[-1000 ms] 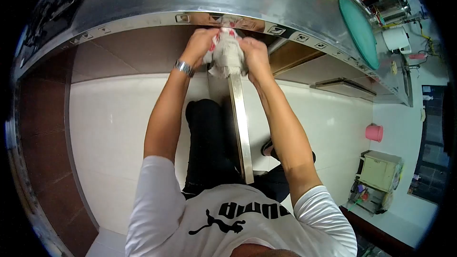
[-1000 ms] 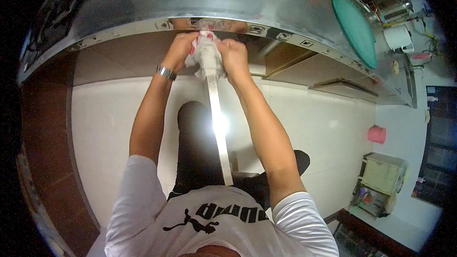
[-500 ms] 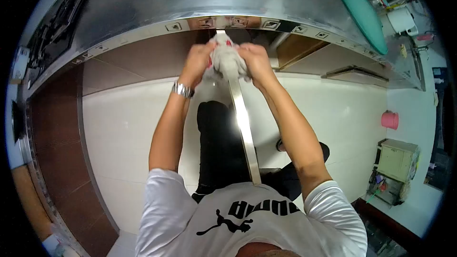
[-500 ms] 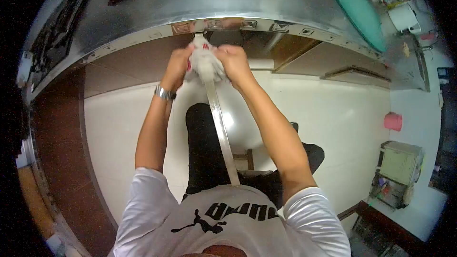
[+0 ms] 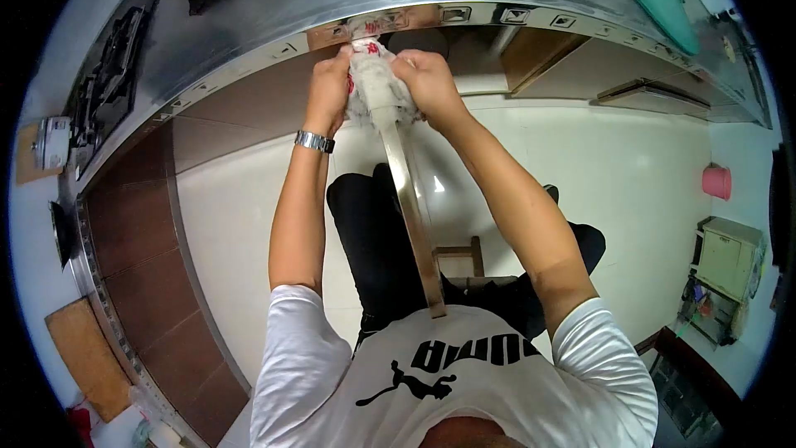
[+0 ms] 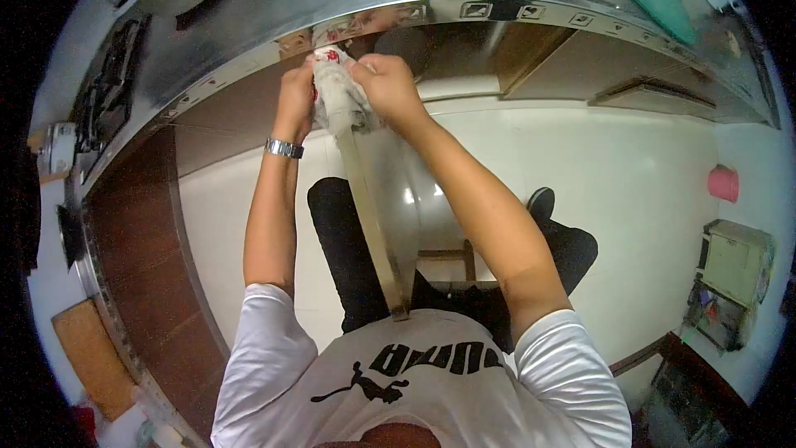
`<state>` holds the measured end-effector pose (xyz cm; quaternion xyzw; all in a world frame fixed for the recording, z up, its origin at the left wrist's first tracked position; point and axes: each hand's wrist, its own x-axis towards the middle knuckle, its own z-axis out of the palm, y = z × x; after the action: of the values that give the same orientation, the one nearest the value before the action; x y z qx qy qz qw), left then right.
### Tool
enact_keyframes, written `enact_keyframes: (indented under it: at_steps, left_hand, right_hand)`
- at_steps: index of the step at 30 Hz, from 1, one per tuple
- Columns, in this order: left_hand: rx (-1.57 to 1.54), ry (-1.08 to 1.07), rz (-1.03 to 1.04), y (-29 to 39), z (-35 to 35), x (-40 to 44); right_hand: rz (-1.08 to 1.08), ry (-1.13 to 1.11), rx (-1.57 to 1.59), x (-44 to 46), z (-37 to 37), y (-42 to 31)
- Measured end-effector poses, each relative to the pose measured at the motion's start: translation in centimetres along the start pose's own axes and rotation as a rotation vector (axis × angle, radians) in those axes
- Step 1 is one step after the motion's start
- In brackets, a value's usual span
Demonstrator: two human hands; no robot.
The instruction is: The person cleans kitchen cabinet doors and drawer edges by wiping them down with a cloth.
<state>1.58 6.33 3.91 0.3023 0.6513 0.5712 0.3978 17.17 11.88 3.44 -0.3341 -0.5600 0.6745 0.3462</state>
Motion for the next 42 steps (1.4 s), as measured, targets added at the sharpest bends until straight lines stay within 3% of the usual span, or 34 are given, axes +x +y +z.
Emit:
enact_keyframes:
  at_steps: [4, 6, 8, 10, 12, 13, 14, 16, 18, 20, 22, 24, 26, 29, 30, 31, 33, 35, 36, 38, 40, 42]
  left_hand:
    - [0.094, -0.032, 0.038, -0.4, -0.8, -1.6]
    - [-0.019, -0.034, -0.016, -0.4, -0.5, -2.1]
    - [0.067, -0.039, 0.030, -0.9, -1.1, -0.6]
    - [0.160, -0.041, 0.077, -2.5, -0.8, 3.0]
    - [0.044, 0.219, 0.385, -4.8, -0.2, 6.9]
    - [0.014, 0.304, 0.491, -5.1, 0.0, 7.7]
    - [0.039, 0.308, 0.444, -5.6, -0.2, 8.1]
    - [0.064, 0.315, 0.395, -4.6, -0.1, 6.7]
    - [-0.045, 0.039, 0.091, -1.8, 0.0, 1.1]
    - [0.027, -0.071, 0.044, -3.8, -1.1, -2.0]
    - [0.048, -0.088, -0.088, -2.8, -1.1, -6.4]
    - [-0.094, 0.029, -0.098, -0.2, 1.5, -8.5]
    - [0.000, -0.002, -0.004, -1.4, 0.5, -6.7]
    - [0.390, 0.092, 0.174, -2.2, -1.2, 0.4]
    - [0.508, 0.062, 0.463, -0.8, -0.3, 1.2]
    - [0.213, 0.169, 0.353, -2.8, 0.0, 4.5]
    - [-0.086, 0.273, 0.246, -4.1, 0.2, 6.7]
    - [-0.219, 0.063, 0.040, -2.5, 0.7, 3.3]
    - [-0.219, 0.060, 0.042, -2.7, 0.2, 1.9]
    - [-0.104, -0.056, -0.081, -2.3, -0.1, -2.8]
    - [-0.067, -0.042, -0.180, 1.0, 1.7, -9.2]
    - [0.076, -0.183, -0.152, -3.4, -1.0, -10.8]
  right_hand:
    - [0.003, 0.041, -0.101, -2.3, 0.9, -1.4]
    - [-0.059, 0.060, -0.196, -1.4, 0.3, -0.7]
    - [-0.284, 0.123, -0.438, 0.4, -0.4, -0.5]
    - [-0.259, 0.158, -0.496, 4.2, -0.2, 0.3]
    - [-0.647, 0.373, -1.152, 8.3, 0.0, 3.6]
    - [-0.647, 0.377, -1.144, 8.1, 0.7, 2.9]
    - [-0.312, 0.367, -0.773, 8.0, 1.3, 2.1]
    - [0.012, 0.338, -0.394, 6.4, 1.4, 1.1]
    - [0.002, 0.052, -0.230, 2.7, 0.0, 0.7]
    - [0.062, -0.066, -0.153, -1.8, -1.3, -0.4]
    - [-0.008, -0.067, -0.170, -5.2, -1.8, -0.4]
    - [-0.071, -0.072, -0.182, -5.5, -1.9, -0.3]
    - [-0.234, -0.007, -0.355, -3.4, -2.0, -0.1]
    - [-0.204, 0.196, -0.528, 1.4, -0.6, -1.5]
    - [-0.210, 0.200, -0.527, 3.4, -0.4, -1.1]
    - [-0.220, 0.300, -0.571, 5.1, 0.0, 0.2]
    - [-0.240, 0.400, -0.615, 5.4, 0.3, 0.0]
    - [0.167, 0.113, -0.255, 2.4, 0.3, -1.8]
    - [0.165, 0.115, -0.254, 1.2, 0.1, -1.7]
    - [-0.099, 0.039, -0.478, -1.8, -1.1, -1.0]
    - [-0.008, -0.150, -0.255, -5.9, -2.5, -0.9]
    - [-0.124, -0.139, -0.313, -9.3, -2.9, -0.5]
